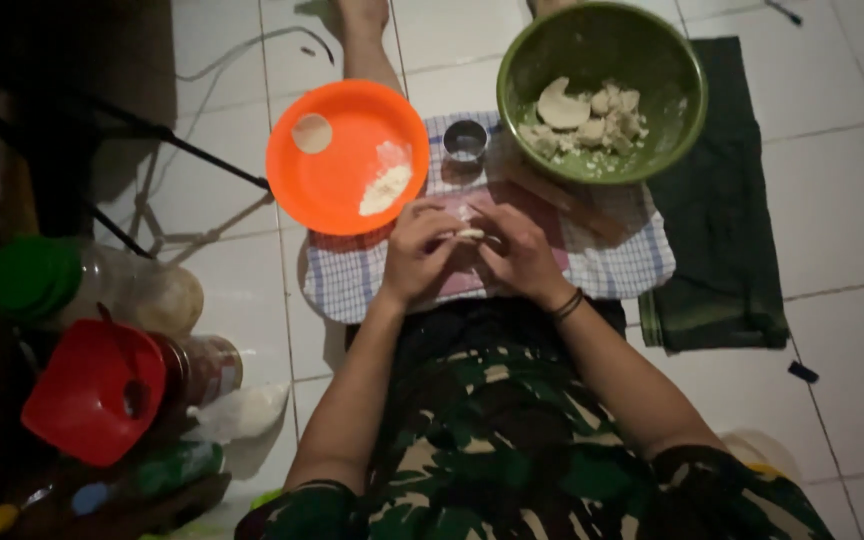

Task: A person is kneading dough in a bowl and then shaping small portions into filled balls on a cloth-covered surface on the floor.

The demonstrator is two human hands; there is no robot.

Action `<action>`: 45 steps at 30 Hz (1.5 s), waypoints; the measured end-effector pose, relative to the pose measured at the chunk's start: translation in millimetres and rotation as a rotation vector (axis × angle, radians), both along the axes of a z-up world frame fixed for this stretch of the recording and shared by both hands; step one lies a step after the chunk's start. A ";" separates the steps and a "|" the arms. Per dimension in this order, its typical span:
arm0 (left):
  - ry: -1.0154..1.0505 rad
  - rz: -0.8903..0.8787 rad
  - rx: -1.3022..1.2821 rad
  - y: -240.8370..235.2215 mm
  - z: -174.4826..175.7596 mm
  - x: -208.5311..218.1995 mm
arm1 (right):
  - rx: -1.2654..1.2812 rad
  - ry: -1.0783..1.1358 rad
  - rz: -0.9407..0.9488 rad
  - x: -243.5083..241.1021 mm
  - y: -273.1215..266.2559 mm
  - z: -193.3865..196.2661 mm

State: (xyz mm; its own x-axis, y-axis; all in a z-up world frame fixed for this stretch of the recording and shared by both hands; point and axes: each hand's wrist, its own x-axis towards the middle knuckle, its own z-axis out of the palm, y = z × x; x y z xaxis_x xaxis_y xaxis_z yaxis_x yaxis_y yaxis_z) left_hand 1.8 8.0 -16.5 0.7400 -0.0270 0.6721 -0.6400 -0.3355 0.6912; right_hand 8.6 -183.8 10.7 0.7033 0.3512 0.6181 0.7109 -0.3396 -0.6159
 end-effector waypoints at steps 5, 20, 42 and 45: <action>-0.019 0.001 0.032 0.6 -7.2 10.8 | 0.002 -0.018 -0.003 11.0 -5.6 -4.3; 0.053 0.009 0.027 5.8 -5.6 4.6 | 0.041 0.027 -0.047 2.1 -2.2 -3.3; -0.003 -0.006 -0.007 1.2 -2.4 3.8 | 0.014 0.030 0.018 1.2 2.6 5.9; -0.013 -0.026 0.009 0.1 2.4 2.4 | 0.019 0.066 0.022 2.5 -4.2 -1.6</action>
